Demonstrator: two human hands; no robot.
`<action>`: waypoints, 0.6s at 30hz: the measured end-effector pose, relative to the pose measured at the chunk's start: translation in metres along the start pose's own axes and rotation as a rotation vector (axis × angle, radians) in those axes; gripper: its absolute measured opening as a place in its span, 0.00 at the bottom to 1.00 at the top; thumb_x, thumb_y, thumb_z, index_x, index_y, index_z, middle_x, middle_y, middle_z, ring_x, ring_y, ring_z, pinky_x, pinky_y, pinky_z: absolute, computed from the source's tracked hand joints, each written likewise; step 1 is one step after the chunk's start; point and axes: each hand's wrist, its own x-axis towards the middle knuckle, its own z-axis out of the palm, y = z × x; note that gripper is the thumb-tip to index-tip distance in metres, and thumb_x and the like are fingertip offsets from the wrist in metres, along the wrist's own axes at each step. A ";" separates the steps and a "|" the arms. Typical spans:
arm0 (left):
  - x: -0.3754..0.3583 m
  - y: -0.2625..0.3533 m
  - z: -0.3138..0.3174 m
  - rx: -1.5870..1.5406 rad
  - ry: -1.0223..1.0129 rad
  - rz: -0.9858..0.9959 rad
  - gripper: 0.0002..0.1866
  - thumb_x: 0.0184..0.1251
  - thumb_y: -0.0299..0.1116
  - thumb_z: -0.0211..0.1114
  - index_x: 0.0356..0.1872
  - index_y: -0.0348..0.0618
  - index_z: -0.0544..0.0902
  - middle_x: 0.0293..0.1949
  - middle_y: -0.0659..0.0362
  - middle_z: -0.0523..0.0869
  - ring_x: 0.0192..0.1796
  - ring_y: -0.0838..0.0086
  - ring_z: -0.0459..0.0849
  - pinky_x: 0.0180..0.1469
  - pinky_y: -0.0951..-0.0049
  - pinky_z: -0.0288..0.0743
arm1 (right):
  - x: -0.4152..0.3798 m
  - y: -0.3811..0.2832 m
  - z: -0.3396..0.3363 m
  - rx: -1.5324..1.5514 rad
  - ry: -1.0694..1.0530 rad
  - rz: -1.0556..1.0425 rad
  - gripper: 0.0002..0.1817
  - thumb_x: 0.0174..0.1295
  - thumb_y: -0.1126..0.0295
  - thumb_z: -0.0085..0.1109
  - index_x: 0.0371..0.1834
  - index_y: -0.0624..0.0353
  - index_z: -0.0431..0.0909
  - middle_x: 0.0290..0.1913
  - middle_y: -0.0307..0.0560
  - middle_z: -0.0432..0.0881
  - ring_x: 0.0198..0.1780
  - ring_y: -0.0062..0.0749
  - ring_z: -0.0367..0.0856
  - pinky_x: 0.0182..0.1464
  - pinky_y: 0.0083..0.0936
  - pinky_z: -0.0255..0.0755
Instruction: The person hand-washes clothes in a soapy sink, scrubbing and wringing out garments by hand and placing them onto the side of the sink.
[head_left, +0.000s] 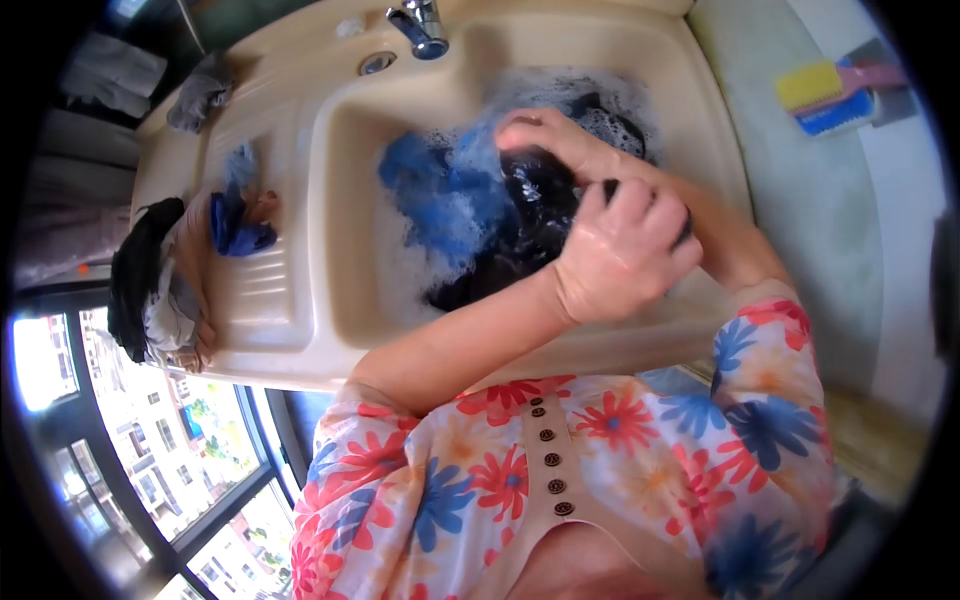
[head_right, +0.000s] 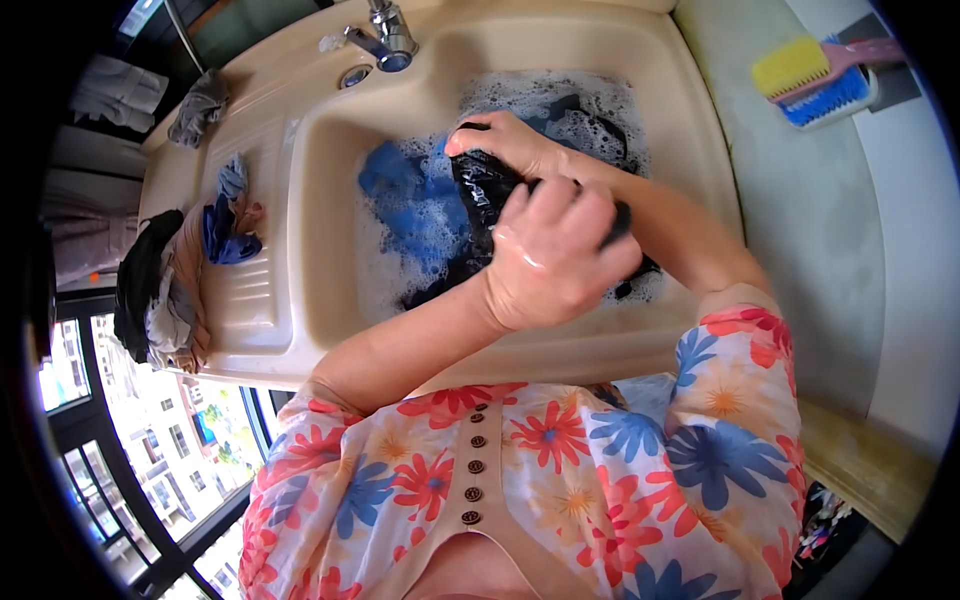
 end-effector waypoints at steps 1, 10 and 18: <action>-0.001 0.002 0.001 -0.002 -0.007 0.048 0.06 0.35 0.38 0.57 0.17 0.51 0.75 0.28 0.56 0.73 0.28 0.68 0.70 0.20 0.74 0.61 | -0.004 -0.014 0.009 0.032 -0.008 0.008 0.09 0.51 0.68 0.57 0.32 0.62 0.77 0.30 0.38 0.78 0.34 0.19 0.74 0.41 0.18 0.68; -0.063 0.001 0.052 0.003 -0.352 0.250 0.06 0.37 0.39 0.58 0.16 0.51 0.76 0.29 0.59 0.74 0.39 0.63 0.73 0.22 0.64 0.68 | 0.016 -0.003 0.045 -0.557 -0.040 -0.283 0.07 0.43 0.71 0.61 0.26 0.61 0.78 0.29 0.42 0.81 0.32 0.25 0.78 0.40 0.21 0.71; -0.093 -0.027 0.049 -0.182 -0.375 0.112 0.07 0.40 0.38 0.62 0.20 0.51 0.76 0.36 0.58 0.75 0.39 0.63 0.74 0.30 0.64 0.72 | 0.045 0.081 0.012 -0.341 0.316 -0.017 0.12 0.43 0.64 0.65 0.29 0.58 0.82 0.30 0.41 0.82 0.33 0.26 0.76 0.39 0.22 0.69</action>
